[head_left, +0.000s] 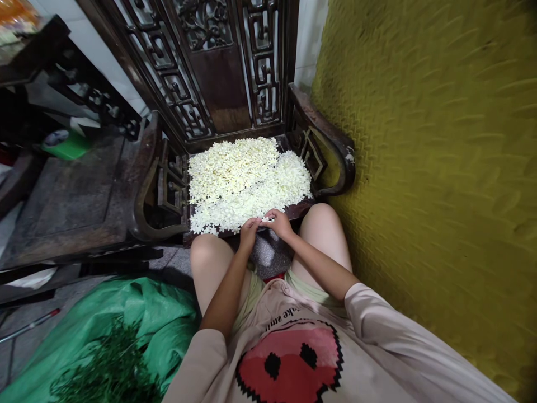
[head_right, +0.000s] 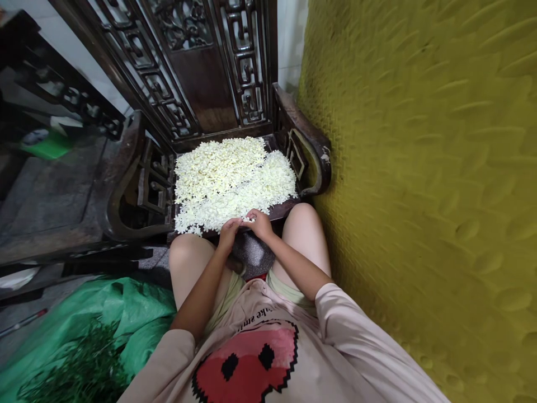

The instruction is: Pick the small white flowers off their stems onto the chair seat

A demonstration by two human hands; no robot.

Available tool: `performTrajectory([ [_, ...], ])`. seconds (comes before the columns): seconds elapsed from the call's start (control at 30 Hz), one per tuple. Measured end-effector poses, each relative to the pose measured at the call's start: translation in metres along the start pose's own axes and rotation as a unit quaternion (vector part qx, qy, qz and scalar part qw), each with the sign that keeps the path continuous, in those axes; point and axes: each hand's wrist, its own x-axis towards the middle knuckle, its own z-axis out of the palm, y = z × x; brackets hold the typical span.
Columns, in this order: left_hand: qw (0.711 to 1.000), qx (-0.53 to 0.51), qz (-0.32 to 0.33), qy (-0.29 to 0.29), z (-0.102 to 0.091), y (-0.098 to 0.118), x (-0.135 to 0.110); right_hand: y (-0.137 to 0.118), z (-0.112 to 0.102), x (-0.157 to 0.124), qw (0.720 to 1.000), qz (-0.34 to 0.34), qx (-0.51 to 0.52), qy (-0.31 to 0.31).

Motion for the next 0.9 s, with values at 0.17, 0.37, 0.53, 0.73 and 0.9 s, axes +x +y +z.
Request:
performTrajectory([
  [0.17,0.999,0.049,0.002,-0.006,-0.005,0.000,0.000,-0.003,-0.001,-0.004,0.993,-0.052,-0.110,0.010],
  [0.37,0.997,0.050,-0.033,-0.037,-0.008,-0.003,0.001,-0.002,0.000,-0.006,0.975,-0.096,-0.197,-0.015],
  [0.53,0.998,0.064,-0.025,-0.012,-0.006,0.000,0.000,0.001,0.002,-0.002,0.996,-0.041,-0.069,-0.034],
  [0.73,0.999,0.035,-0.039,0.005,-0.007,0.003,0.001,-0.003,0.001,0.002,0.987,0.066,0.107,-0.102],
  [0.9,0.998,0.044,-0.035,0.018,-0.007,0.003,0.002,-0.011,-0.004,0.000,0.967,0.146,0.166,-0.130],
])
